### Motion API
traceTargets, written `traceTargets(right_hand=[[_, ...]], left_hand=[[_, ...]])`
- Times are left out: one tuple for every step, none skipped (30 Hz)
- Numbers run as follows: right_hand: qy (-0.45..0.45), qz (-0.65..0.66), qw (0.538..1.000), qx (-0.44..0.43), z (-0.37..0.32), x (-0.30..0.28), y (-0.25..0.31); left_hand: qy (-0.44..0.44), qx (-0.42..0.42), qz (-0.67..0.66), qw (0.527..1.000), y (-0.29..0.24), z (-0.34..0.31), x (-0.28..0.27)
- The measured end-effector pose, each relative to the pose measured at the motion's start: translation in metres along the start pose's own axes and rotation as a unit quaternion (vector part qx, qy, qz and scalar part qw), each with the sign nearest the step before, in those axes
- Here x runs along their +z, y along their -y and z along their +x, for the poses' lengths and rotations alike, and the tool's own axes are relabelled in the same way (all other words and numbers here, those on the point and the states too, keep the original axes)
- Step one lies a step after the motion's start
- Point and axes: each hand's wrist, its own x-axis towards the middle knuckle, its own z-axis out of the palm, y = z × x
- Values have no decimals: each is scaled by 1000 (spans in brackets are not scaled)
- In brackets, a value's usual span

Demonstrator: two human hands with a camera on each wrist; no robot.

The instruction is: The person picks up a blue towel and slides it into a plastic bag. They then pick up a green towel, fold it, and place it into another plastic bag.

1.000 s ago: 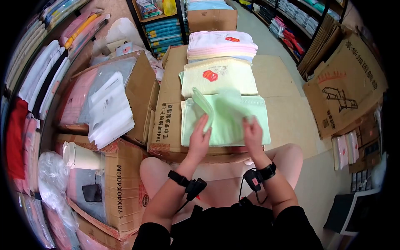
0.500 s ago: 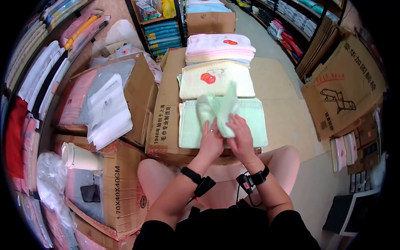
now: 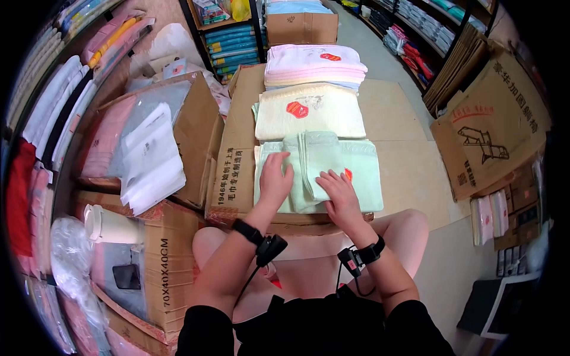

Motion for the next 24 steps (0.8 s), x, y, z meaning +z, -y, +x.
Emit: traceTargets(right_hand=[[-4,3,1000,4,0,0,0],[-2,2,1000,4,0,-1,-1],[-31,31,999,16,0,-2,-1],[-60,59,996,28,0,-3,-2],[-58,58,996,28,-1,-5,-3],[-83,161,978,106,-2,-9,-4],[-107,262,941,184,-3,-13,-6],[-107,261,941,186,-5,-14,-8],[-119,280,932,197,-6,-16,-11],[-131,298,922,209,-8,-17,-12],[-132,305,921,204,-9,-17,-12],[-133,303,921,206,-11,-16,-14],[-136,284,931,184,-12,-14,-16],[-139,265,941,161,-13,-12,-18],[-138,265,941,161,-13,-12,-18],[-142,275,937,163,-14,-12,-18],[-146,285,933,165,-13,-12,-19],[-150,286,932,165,-11,-15,-20],[-145,293,928,177,-11,-19,-19],[-141,300,924,191,-12,-22,-17],[-144,303,921,197,-14,-24,-15],[-140,318,911,220,-13,-26,-14],[-134,334,901,242,-12,-26,-14],[-135,336,900,242,-12,-25,-14]], left_hand=[[0,-1,-2,1000,-2,9,1],[4,54,72,996,-4,17,2],[8,108,146,983,-3,21,5],[9,105,144,984,-2,22,9],[62,115,171,977,-2,24,15],[115,124,197,966,-5,24,19],[159,114,207,959,-11,20,22],[162,114,206,958,-12,16,28],[122,141,201,962,-12,10,35],[83,168,194,963,-12,5,41],[75,169,186,965,-12,3,46],[76,170,185,965,-15,3,48],[68,181,209,959,-18,3,49],[59,191,233,952,-20,3,49],[59,191,232,952,-29,1,45],[84,168,252,949,-43,-5,37],[109,145,271,945,-54,-10,30],[109,148,274,944,-60,-18,26],[145,128,256,947,-63,-30,21],[183,107,238,948,-62,-39,17],[190,108,241,946,-53,-43,16],[174,130,223,951,-38,-45,17],[156,150,204,955,-25,-46,20],[157,150,207,954,-20,-44,20]])
